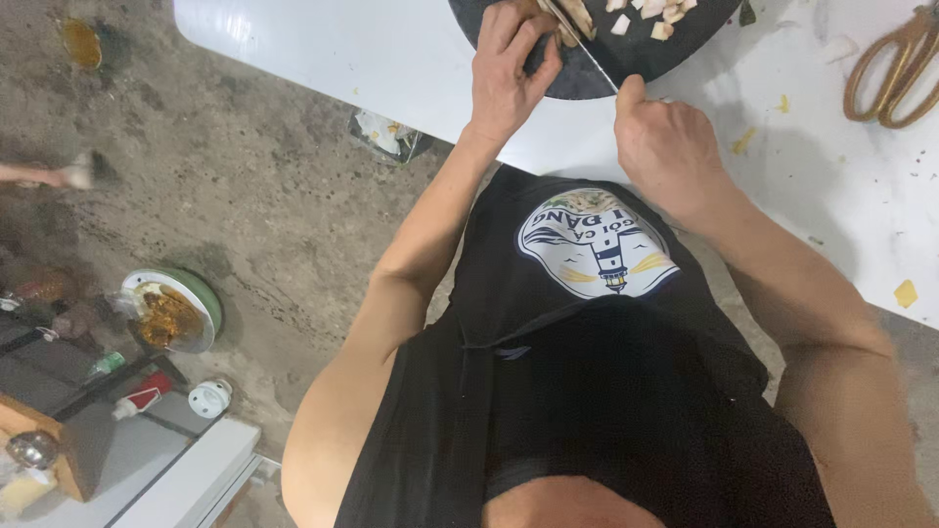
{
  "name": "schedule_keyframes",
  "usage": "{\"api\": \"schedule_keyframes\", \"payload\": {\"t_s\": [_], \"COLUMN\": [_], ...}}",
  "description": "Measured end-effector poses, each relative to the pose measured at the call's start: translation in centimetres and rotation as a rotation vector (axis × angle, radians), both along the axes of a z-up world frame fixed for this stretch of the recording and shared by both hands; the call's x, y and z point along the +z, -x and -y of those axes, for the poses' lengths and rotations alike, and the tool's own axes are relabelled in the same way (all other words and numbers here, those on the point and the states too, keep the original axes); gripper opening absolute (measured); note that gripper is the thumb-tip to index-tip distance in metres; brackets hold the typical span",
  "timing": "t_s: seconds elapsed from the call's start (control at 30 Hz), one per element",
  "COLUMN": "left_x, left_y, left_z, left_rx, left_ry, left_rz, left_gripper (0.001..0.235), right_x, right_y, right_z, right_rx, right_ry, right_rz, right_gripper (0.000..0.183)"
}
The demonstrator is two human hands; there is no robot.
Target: The person chops ginger root on a dark round cutting board using a cleaver.
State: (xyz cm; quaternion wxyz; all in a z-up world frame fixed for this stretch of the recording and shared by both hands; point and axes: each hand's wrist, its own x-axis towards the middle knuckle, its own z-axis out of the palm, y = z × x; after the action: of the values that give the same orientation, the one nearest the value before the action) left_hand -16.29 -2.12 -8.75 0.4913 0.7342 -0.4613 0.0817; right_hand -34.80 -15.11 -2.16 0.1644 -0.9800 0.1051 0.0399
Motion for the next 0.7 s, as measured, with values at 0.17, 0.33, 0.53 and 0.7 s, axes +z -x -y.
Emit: {"api": "schedule_keyframes", "payload": {"t_s": [0.17, 0.33, 0.53, 0.7], "left_x": [0.1, 0.3, 0.1, 0.9], "left_y": [-0.7, -1.0, -0.8, -0.8], "left_z": [-0.2, -0.1, 0.0, -0.6], "left_rx": [-0.051, -0.071, -0.066, -0.069], "left_ry": [-0.007, -0.021, -0.014, -0.05], "left_rz": [0.017, -0.019, -0.022, -0.062], "left_gripper": [0.026, 0.026, 0.025, 0.026], "right_x": [-0.4, -1.7, -4.4, -2.4], "right_y": [-0.6, -2.1, -5.8, -3.8], "right_z": [0.1, -0.1, 0.3, 0.5], "right_rx": [0.046, 0.031, -0.008, -0.06], "right_ry": [0.047, 0.026, -0.026, -0.108], "right_rz": [-0.003, 0.01, 0.046, -0.003], "right_gripper": [0.013, 0.033, 0.015, 0.017]}}
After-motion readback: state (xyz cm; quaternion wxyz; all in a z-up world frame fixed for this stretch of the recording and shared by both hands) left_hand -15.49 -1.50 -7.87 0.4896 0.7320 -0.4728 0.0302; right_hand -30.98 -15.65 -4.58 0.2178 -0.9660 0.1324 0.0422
